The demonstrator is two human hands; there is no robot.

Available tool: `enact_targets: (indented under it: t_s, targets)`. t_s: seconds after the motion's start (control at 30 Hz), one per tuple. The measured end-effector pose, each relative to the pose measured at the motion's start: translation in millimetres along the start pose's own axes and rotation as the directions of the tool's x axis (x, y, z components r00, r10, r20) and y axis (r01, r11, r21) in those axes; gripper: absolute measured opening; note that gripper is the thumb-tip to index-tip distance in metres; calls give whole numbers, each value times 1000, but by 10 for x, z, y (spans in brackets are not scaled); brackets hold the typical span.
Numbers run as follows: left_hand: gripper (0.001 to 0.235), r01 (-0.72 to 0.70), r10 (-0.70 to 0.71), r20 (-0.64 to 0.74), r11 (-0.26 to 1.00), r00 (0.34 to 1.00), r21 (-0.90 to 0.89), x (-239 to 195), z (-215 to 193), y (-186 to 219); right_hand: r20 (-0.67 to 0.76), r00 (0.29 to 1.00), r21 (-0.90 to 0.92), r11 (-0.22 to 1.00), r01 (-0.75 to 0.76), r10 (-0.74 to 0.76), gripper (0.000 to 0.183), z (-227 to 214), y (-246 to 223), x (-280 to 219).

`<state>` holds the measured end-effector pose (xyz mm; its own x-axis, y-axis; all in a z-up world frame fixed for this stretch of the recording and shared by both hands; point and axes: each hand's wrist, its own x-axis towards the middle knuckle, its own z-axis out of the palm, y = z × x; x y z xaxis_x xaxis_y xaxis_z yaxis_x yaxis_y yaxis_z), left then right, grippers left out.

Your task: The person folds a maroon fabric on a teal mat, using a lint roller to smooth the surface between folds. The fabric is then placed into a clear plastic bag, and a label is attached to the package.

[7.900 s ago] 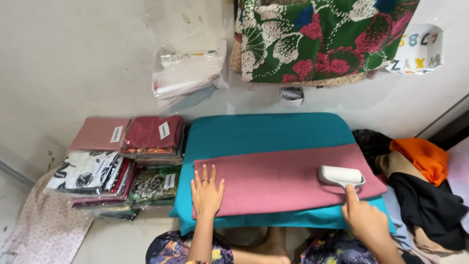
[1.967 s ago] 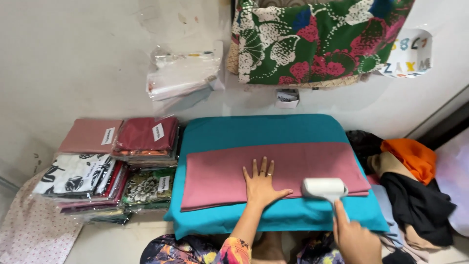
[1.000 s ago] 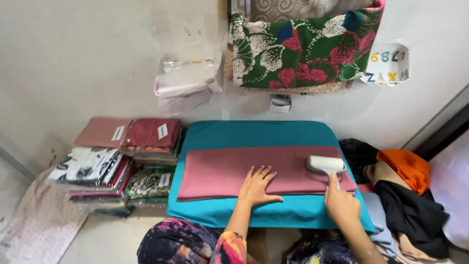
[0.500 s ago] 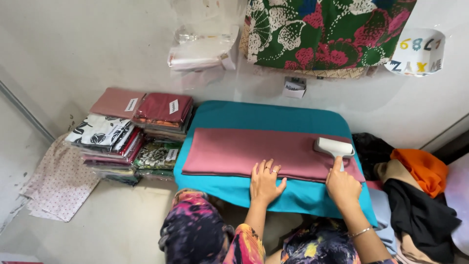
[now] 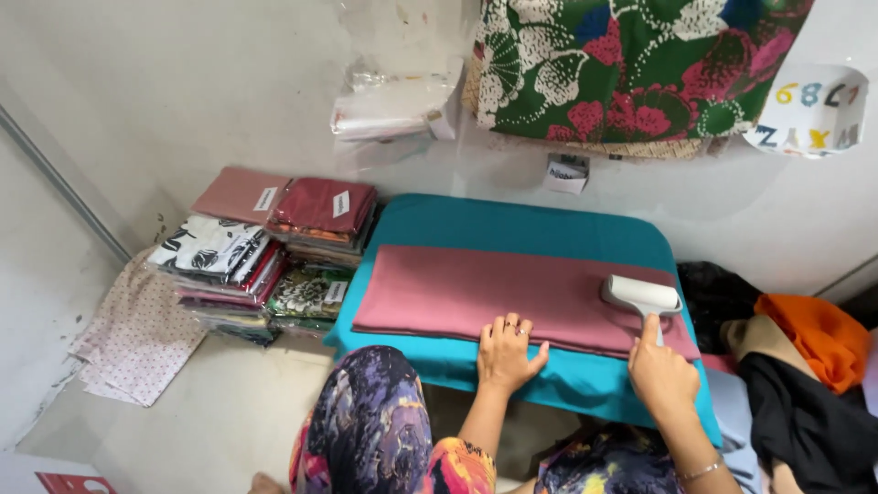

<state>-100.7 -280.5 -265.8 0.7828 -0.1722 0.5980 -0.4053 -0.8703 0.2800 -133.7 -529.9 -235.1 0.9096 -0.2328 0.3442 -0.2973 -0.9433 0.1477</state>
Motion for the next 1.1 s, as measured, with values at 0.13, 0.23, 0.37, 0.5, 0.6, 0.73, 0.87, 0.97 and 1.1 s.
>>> enact_targets:
  t_s: [0.13,0.23,0.37,0.5,0.6,0.73,0.87,0.97,1.1]
  targets:
    - [48,-20,20,-27,1000,999,11,25,-32,1,15,1000,5,1000,-2,2,60,1,-11,-9]
    - [48,-25,26,-36,999,999,30,19,-38,7,0,1000,-10,1000,1,-1,60,-53,-10,-58]
    - [48,-28,30,-28,998,999,47,22,-62,13,-52,998,-89,996,23,-28,60,-55,55,-186]
    - [49,-31,33,-32,998,999,56,16,-45,7,143,990,-24,1000,2,1,52,-551,82,-392]
    - [50,-39,40,-24,998,999,52,32,-50,11,146,989,-79,996,36,-24,53,-562,135,-465]
    - [49,-46,47,-15,998,999,53,14,-73,-4,63,998,-62,998,17,-13,54,-207,84,-243]
    - [42,-21,21,-15,1000,1000,-21,9,-64,-23,15,1000,55,998,-9,8,59,-14,31,182]
    - [36,30,-26,27,988,999,-150,4,-121,-29,76,997,60,998,-29,24,63,-49,12,250]
    - [33,47,-29,84,972,996,-228,-33,-100,-112,-110,994,7,1000,-27,28,50,-44,36,-184]
